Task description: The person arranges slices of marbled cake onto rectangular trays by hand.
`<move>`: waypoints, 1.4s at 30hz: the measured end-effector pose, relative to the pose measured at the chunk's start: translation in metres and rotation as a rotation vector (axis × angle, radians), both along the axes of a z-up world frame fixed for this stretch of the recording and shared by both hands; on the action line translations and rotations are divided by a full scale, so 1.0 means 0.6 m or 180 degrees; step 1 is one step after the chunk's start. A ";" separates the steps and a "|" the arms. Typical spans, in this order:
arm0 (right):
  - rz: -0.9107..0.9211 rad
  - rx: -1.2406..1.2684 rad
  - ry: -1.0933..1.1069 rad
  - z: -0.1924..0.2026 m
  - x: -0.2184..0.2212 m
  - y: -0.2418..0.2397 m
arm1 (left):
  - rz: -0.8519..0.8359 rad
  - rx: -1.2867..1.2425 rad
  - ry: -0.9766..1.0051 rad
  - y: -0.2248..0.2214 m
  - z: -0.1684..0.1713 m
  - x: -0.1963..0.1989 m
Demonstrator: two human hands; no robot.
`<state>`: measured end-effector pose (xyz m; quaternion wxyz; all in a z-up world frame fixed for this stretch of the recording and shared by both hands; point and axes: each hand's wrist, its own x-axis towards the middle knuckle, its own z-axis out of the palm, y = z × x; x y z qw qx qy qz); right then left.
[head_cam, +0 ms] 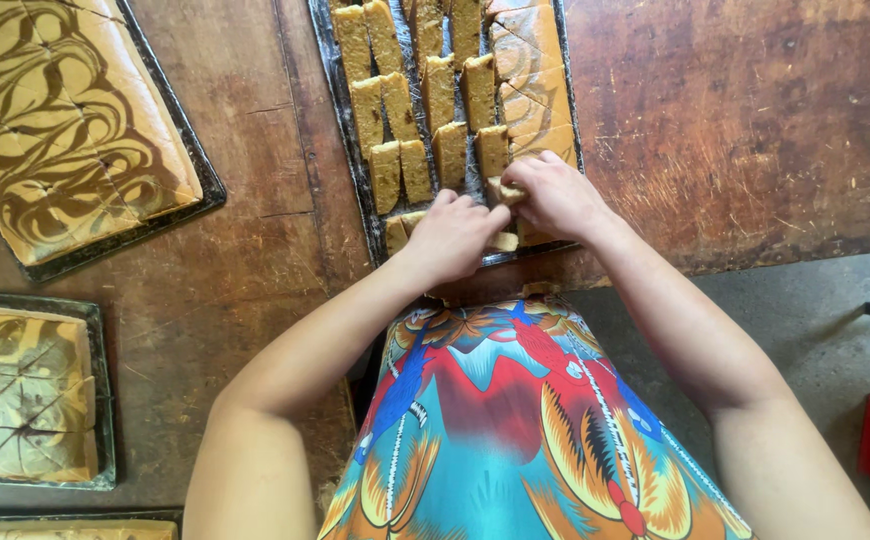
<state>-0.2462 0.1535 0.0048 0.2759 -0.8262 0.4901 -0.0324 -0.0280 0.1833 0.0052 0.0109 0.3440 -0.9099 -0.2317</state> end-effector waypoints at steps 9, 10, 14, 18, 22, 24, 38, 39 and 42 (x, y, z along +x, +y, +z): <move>0.0349 0.0884 0.0386 0.002 0.026 -0.015 | 0.1091 0.0226 0.0754 -0.041 0.073 0.022; 0.0223 0.0948 0.0354 0.007 0.029 -0.015 | 0.0990 0.0236 0.0531 -0.047 0.059 0.020; 0.0353 0.0437 0.0048 0.041 -0.003 -0.018 | 0.0497 0.0300 -0.0129 -0.056 0.000 0.024; -0.0258 0.0897 0.0162 0.068 -0.017 -0.004 | 0.0599 0.0541 -0.0023 -0.060 -0.028 0.038; -0.0618 0.1046 -0.0407 0.066 -0.012 0.004 | 0.0676 0.0758 0.0098 -0.057 -0.013 0.041; -0.0646 0.1065 -0.0623 0.057 -0.012 0.004 | 0.0660 0.0786 0.0016 -0.062 0.012 0.040; -0.2238 0.0802 -0.2307 -0.122 -0.094 -0.249 | 0.0825 -0.0022 0.0410 -0.446 0.049 -0.081; -0.2455 0.0787 -0.2011 -0.135 -0.087 -0.284 | 0.0824 -0.0043 0.0006 -0.492 0.027 -0.108; -0.2482 -0.0027 -0.1385 -0.157 -0.061 -0.370 | 0.0868 0.0075 -0.0514 -0.592 -0.039 -0.151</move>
